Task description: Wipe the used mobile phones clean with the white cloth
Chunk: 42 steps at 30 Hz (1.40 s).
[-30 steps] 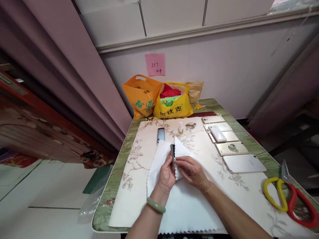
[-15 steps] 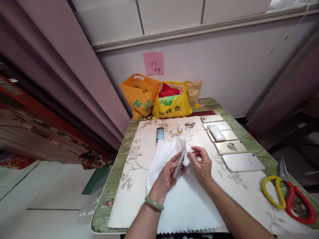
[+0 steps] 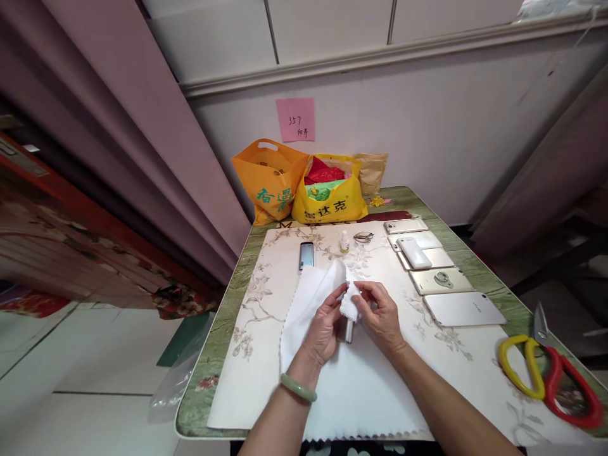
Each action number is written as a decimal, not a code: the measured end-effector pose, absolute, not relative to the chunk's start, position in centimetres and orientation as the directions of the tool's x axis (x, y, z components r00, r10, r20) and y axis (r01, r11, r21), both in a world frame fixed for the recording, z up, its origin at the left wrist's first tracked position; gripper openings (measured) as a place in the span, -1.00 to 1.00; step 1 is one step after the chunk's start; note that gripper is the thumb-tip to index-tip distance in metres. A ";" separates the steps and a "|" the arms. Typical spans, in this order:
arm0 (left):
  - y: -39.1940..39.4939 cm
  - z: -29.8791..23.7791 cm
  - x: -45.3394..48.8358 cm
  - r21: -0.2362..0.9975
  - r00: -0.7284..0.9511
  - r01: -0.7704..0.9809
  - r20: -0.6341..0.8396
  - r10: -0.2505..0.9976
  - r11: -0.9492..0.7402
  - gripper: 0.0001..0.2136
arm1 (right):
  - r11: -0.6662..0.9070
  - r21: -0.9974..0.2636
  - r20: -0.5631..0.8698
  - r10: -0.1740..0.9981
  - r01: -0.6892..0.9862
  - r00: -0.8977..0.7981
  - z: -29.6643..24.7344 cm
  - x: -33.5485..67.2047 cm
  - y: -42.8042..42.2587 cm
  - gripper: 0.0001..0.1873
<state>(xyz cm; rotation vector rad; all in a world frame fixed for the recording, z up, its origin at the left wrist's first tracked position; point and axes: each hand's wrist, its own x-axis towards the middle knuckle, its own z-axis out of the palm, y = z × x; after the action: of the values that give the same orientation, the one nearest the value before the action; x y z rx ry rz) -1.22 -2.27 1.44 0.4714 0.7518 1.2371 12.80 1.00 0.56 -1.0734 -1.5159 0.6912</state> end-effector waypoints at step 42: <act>-2.0 2.0 -1.3 0.655 0.081 -0.702 -0.316 0.945 0.279 -0.58 | 0.557 -0.762 0.542 0.828 0.330 -0.147 1.1 12.7 0.1 -0.79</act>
<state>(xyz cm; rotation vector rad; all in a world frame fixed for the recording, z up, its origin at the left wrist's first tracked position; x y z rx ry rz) -1.31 -2.00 2.01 0.3767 0.7920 1.2751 12.67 0.10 1.08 -0.9698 -1.7257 0.5820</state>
